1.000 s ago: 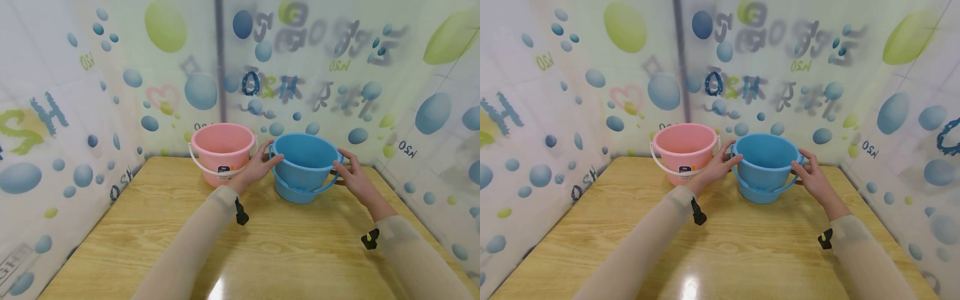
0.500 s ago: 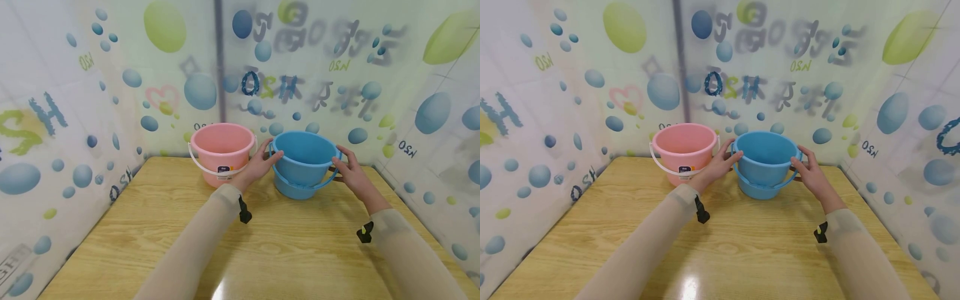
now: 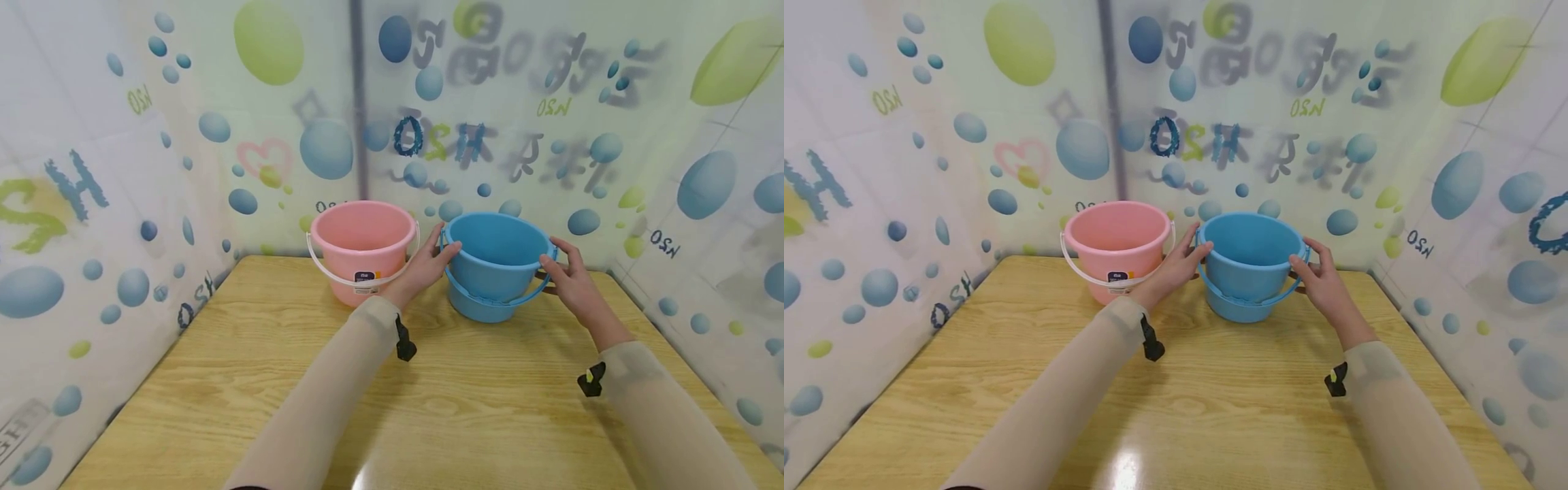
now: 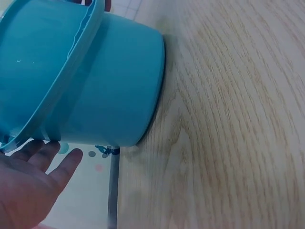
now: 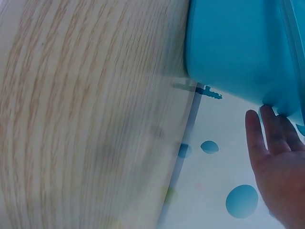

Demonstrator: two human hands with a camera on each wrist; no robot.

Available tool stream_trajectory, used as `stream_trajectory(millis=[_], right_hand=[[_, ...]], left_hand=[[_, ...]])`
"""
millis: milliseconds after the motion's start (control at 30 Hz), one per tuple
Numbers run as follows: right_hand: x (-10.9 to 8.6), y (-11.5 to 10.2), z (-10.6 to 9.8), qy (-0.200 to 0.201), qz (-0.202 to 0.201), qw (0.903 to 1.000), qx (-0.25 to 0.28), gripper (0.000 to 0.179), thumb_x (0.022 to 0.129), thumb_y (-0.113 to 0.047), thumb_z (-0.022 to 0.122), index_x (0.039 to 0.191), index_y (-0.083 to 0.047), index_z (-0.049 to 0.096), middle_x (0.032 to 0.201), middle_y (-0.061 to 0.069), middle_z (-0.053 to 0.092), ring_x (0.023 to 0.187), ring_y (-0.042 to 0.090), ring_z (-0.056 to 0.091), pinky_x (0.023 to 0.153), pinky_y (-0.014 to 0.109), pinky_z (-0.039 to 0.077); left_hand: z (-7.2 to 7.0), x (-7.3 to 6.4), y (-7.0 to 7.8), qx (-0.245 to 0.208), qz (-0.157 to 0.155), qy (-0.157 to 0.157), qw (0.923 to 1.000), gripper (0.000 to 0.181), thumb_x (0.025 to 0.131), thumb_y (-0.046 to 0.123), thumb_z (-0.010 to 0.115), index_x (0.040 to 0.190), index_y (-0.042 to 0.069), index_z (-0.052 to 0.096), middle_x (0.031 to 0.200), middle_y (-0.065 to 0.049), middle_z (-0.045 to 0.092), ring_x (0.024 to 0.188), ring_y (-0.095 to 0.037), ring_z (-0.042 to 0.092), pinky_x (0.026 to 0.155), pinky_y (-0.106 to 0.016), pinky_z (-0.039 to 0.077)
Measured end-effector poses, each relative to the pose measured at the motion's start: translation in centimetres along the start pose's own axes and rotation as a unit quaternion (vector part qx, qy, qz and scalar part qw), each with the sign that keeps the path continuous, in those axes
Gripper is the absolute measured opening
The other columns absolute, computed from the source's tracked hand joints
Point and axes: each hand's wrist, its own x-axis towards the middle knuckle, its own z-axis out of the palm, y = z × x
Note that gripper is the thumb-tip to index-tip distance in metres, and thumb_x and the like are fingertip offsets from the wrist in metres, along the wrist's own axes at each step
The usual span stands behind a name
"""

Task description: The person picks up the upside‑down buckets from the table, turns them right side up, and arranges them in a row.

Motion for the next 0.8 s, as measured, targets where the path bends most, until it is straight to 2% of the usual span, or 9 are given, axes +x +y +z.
stream_trajectory(millis=[200,400,433,500,567,633,700,800], right_hand=[[0.2,0.1,0.1,0.005,0.0,1.0,-0.004,0.082,0.117,-0.053,0.042,0.178,-0.02,-0.002,0.172,0.037,0.033,0.15,0.061,0.047,0.118,0.077,0.042],[-0.6,0.6,-0.4,0.019,-0.015,0.9993,-0.029,0.079,0.119,-0.048,0.037,0.178,-0.019,-0.007,0.171,0.037,0.034,0.153,0.058,0.043,0.122,0.074,0.038],[-0.9,0.6,-0.6,0.031,-0.019,0.9986,-0.039,0.078,0.119,-0.048,0.036,0.178,-0.018,-0.006,0.172,0.037,0.034,0.155,0.055,0.043,0.124,0.068,0.041],[-1.7,0.5,-1.1,0.062,-0.03,0.9962,-0.053,0.075,0.12,-0.048,0.033,0.178,-0.015,-0.001,0.172,0.035,0.035,0.155,0.043,0.046,0.126,0.045,0.046],[-2.5,0.1,-1.5,0.098,-0.043,0.9929,-0.052,0.072,0.12,-0.047,0.033,0.178,-0.013,0.007,0.172,0.033,0.035,0.151,0.023,0.051,0.117,0.023,0.046],[-3.3,-0.5,-1.8,0.128,-0.062,0.9886,-0.051,0.067,0.12,-0.046,0.032,0.177,-0.013,0.016,0.171,0.03,0.038,0.14,0.004,0.053,0.102,0.008,0.044],[-4.1,-1.2,-1.9,0.143,-0.091,0.9847,-0.042,0.063,0.121,-0.043,0.032,0.175,-0.012,0.023,0.169,0.026,0.043,0.132,-0.009,0.051,0.099,0.003,0.043],[-5.4,-2.5,-1.5,0.142,-0.14,0.9791,-0.038,0.056,0.122,-0.035,0.034,0.172,-0.011,0.031,0.161,0.01,0.053,0.13,-0.013,0.054,0.101,0.003,0.045]], left_hand=[[0.0,-0.1,0.4,-0.032,-0.024,0.01,0.9991,0.086,0.109,0.062,0.058,0.177,0.042,0.01,0.179,-0.014,0.036,0.159,-0.036,0.047,0.121,-0.06,0.05],[0.3,-0.9,0.5,-0.064,-0.066,0.027,0.9954,0.096,0.106,0.068,0.058,0.179,0.025,0.013,0.182,-0.011,0.029,0.163,-0.034,0.04,0.125,-0.054,0.048],[0.4,-1.2,0.5,-0.067,-0.069,0.028,0.995,0.096,0.106,0.067,0.057,0.179,0.022,0.013,0.182,-0.011,0.027,0.164,-0.034,0.04,0.125,-0.053,0.047],[0.5,-1.9,0.7,-0.071,-0.069,0.028,0.9947,0.096,0.107,0.067,0.055,0.179,0.017,0.013,0.182,-0.012,0.027,0.163,-0.035,0.041,0.126,-0.053,0.047],[0.5,-2.7,0.9,-0.073,-0.068,0.029,0.9946,0.097,0.107,0.066,0.056,0.178,0.015,0.015,0.181,-0.015,0.03,0.162,-0.036,0.043,0.125,-0.053,0.047],[0.4,-3.5,1.2,-0.075,-0.067,0.029,0.9945,0.097,0.106,0.067,0.057,0.178,0.016,0.016,0.18,-0.016,0.033,0.161,-0.035,0.044,0.125,-0.052,0.047],[0.1,-4.4,1.4,-0.082,-0.065,0.022,0.9942,0.095,0.106,0.065,0.058,0.178,0.016,0.018,0.178,-0.016,0.036,0.161,-0.034,0.044,0.126,-0.052,0.047],[-0.4,-6.0,1.5,-0.082,-0.053,-0.004,0.9952,0.087,0.11,0.057,0.057,0.177,0.016,0.02,0.177,-0.015,0.038,0.162,-0.033,0.044,0.127,-0.051,0.046]])
